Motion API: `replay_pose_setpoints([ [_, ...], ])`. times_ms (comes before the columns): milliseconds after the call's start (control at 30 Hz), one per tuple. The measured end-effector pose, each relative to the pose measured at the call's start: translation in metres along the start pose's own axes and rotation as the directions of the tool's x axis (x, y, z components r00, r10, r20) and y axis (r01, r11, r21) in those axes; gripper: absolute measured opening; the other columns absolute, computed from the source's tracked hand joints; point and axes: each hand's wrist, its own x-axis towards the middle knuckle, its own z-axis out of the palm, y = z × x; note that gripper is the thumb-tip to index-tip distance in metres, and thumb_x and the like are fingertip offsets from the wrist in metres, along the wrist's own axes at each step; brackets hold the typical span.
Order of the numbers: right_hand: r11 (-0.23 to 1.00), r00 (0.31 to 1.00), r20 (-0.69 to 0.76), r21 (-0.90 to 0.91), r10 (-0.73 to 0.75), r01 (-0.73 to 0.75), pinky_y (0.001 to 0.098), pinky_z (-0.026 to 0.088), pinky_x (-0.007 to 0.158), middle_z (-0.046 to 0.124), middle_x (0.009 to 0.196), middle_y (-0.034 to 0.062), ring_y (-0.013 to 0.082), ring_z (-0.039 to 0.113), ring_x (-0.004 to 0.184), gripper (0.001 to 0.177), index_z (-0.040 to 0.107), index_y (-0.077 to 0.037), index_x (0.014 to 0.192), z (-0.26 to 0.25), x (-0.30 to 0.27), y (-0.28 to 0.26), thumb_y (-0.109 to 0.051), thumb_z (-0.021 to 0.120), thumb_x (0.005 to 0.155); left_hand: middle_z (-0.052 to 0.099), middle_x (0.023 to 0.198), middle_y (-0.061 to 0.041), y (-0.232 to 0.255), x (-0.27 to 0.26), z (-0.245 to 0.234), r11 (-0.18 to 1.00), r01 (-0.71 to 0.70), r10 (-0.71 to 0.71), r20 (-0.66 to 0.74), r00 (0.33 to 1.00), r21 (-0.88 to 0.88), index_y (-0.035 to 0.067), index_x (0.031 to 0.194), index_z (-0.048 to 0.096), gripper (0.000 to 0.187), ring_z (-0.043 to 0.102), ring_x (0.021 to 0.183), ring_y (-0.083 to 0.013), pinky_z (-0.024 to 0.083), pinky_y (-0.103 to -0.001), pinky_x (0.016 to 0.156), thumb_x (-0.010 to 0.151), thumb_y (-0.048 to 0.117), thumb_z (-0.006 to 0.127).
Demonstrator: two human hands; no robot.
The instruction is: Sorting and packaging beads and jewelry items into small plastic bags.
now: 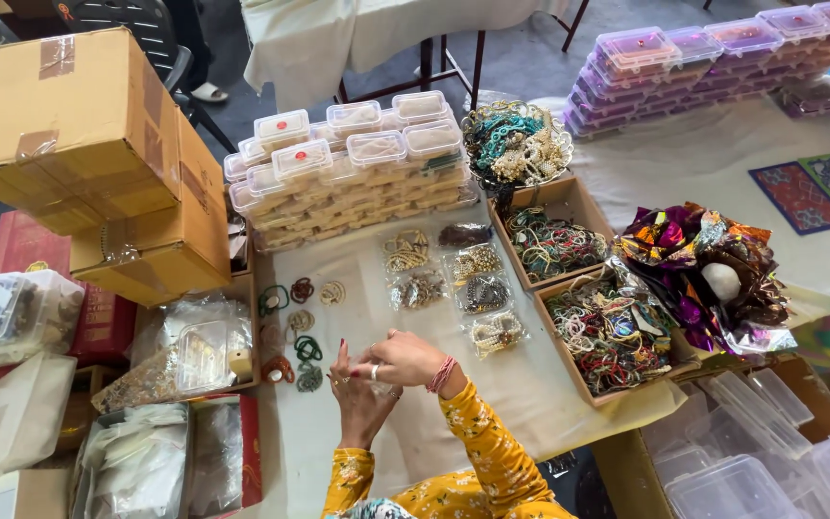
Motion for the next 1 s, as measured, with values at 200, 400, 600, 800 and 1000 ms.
replay_pose_setpoints([
  [200, 0.981, 0.979, -0.069, -0.007, -0.194, 0.194, 0.0473, 0.049, 0.082, 0.073, 0.091, 0.0142, 0.0364, 0.065, 0.09, 0.036, 0.077, -0.015, 0.107, 0.017, 0.005, 0.013, -0.03, 0.079, 0.074, 0.032, 0.153, -0.018, -0.005, -0.009, 0.016, 0.997, -0.006, 0.0, -0.07, 0.998, -0.078, 0.019, 0.142, 0.034, 0.103, 0.04, 0.129, -0.0379, 0.033, -0.056, 0.109, 0.062, 0.044, 0.094],
  [400, 0.987, 0.989, -0.05, 0.085, -0.136, 0.14, 0.0394, 0.056, 0.076, 0.078, 0.091, 0.0103, 0.0278, 0.074, 0.086, 0.025, 0.079, -0.016, 0.103, -0.006, -0.004, 0.02, -0.013, 0.07, 0.081, 0.025, 0.156, -0.021, 0.004, -0.005, -0.002, 0.952, 0.06, -0.057, 0.018, 0.998, -0.3, 0.001, 0.153, 0.013, 0.138, 0.027, 0.144, -0.0415, 0.011, -0.063, 0.116, 0.055, 0.06, 0.09],
  [600, 0.924, 0.968, -0.204, 0.322, -0.147, 0.208, 0.0312, 0.058, 0.069, 0.075, 0.087, 0.0089, 0.0165, 0.072, 0.077, 0.017, 0.074, -0.007, 0.106, -0.035, -0.016, 0.019, -0.006, 0.067, 0.09, 0.012, 0.168, -0.018, -0.023, -0.009, 0.024, 0.434, 0.341, -0.405, 0.158, 0.9, -0.834, 0.006, 0.162, 0.001, 0.115, 0.018, 0.154, -0.037, 0.023, -0.052, 0.121, 0.088, 0.065, 0.065],
  [800, 0.867, 0.98, -0.156, 0.465, -0.123, 0.182, 0.0264, 0.055, 0.067, 0.071, 0.083, 0.0031, 0.0082, 0.064, 0.074, 0.014, 0.072, -0.003, 0.106, -0.039, -0.017, 0.016, -0.008, 0.067, 0.094, 0.059, 0.136, -0.016, -0.046, -0.026, 0.043, -0.689, 0.514, -0.076, 0.756, 0.651, -0.512, 0.005, 0.149, 0.042, 0.073, 0.059, 0.123, -0.0338, 0.054, -0.052, 0.099, 0.092, 0.042, 0.071],
  [1000, 0.907, 0.981, -0.178, 0.396, -0.079, 0.145, 0.0278, 0.054, 0.067, 0.071, 0.087, 0.0042, 0.0108, 0.062, 0.073, 0.021, 0.072, -0.003, 0.111, -0.051, -0.027, 0.003, -0.014, 0.075, 0.093, 0.068, 0.134, -0.014, -0.022, -0.026, 0.026, -0.737, 0.509, 0.003, 0.752, 0.659, -0.444, 0.014, 0.139, 0.058, 0.047, 0.066, 0.12, -0.0271, 0.055, -0.04, 0.098, 0.093, 0.022, 0.064],
])
